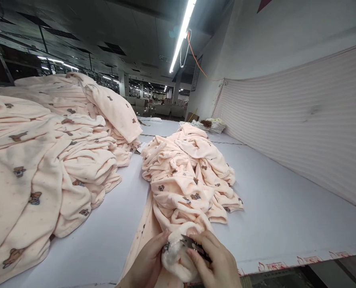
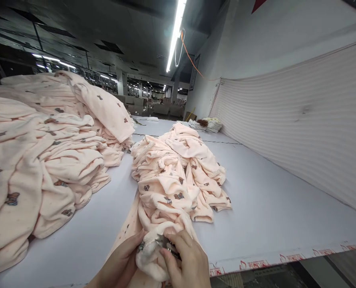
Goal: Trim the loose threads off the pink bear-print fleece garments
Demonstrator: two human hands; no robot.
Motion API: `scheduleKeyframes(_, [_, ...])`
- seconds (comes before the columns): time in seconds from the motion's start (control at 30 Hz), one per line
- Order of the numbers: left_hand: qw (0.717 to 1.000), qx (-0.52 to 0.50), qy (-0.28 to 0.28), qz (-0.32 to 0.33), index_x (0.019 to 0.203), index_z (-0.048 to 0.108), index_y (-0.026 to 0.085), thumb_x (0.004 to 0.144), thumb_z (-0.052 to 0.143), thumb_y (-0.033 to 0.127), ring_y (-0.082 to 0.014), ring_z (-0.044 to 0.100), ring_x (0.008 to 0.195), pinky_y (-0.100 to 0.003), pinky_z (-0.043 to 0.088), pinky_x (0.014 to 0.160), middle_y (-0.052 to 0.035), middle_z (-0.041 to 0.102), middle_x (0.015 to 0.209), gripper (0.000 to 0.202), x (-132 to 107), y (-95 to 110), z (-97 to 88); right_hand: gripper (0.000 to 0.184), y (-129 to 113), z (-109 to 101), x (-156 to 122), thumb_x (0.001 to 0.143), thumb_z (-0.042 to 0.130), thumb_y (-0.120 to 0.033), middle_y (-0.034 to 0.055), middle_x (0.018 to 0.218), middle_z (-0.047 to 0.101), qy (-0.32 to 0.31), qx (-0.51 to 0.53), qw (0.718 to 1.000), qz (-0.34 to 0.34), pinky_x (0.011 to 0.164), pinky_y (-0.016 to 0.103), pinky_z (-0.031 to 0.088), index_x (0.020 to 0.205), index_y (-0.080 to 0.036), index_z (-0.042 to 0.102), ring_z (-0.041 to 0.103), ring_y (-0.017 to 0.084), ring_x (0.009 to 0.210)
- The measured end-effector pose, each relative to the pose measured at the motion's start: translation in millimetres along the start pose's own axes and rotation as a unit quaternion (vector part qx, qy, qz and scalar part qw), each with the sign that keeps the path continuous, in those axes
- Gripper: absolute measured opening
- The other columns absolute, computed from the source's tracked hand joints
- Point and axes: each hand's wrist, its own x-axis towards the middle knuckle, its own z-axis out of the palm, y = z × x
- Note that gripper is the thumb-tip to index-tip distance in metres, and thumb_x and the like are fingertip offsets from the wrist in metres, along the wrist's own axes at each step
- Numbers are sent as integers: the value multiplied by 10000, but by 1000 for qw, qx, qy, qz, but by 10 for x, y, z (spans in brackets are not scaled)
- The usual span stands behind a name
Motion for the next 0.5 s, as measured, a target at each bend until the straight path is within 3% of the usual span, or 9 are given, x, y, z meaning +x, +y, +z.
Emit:
scheduleKeyframes(0.13, [1000, -15, 1, 5, 907, 738, 175, 760, 629, 537, -301, 622, 1002, -388, 461, 899, -97, 738, 928, 406, 12, -26, -6, 202, 18, 20, -22, 873, 541, -293, 33, 913, 681, 7, -73, 997, -39, 641, 282, 511, 1055, -270, 625, 663, 202, 747])
scheduleKeyframes(0.23, [1000, -23, -5, -1, 1004, 714, 153, 779, 613, 515, -297, 622, 1008, -401, 454, 918, -101, 734, 960, 439, 23, -29, -19, 203, 34, 59, -35, 927, 457, -306, 28, 869, 675, 23, -44, 999, 0, 644, 266, 505, 1007, -270, 640, 661, 192, 755])
scheduleKeyframes(0.33, [999, -45, -15, -23, 1086, 676, 125, 802, 594, 495, -291, 628, 1010, -412, 443, 934, -109, 728, 969, 473, 39, -20, -28, 207, 46, 89, -37, 912, 481, -354, 15, 879, 669, 23, 4, 999, 23, 646, 250, 510, 1041, -283, 627, 661, 183, 769])
scheduleKeyframes(0.5, [995, -91, -34, -28, 1065, 687, 151, 801, 603, 445, -291, 627, 1028, -402, 444, 935, -102, 734, 965, 403, 50, -3, 15, 199, 73, 76, -33, 922, 465, -338, 13, 903, 674, 22, 0, 999, 36, 657, 275, 507, 1018, -296, 633, 656, 199, 779])
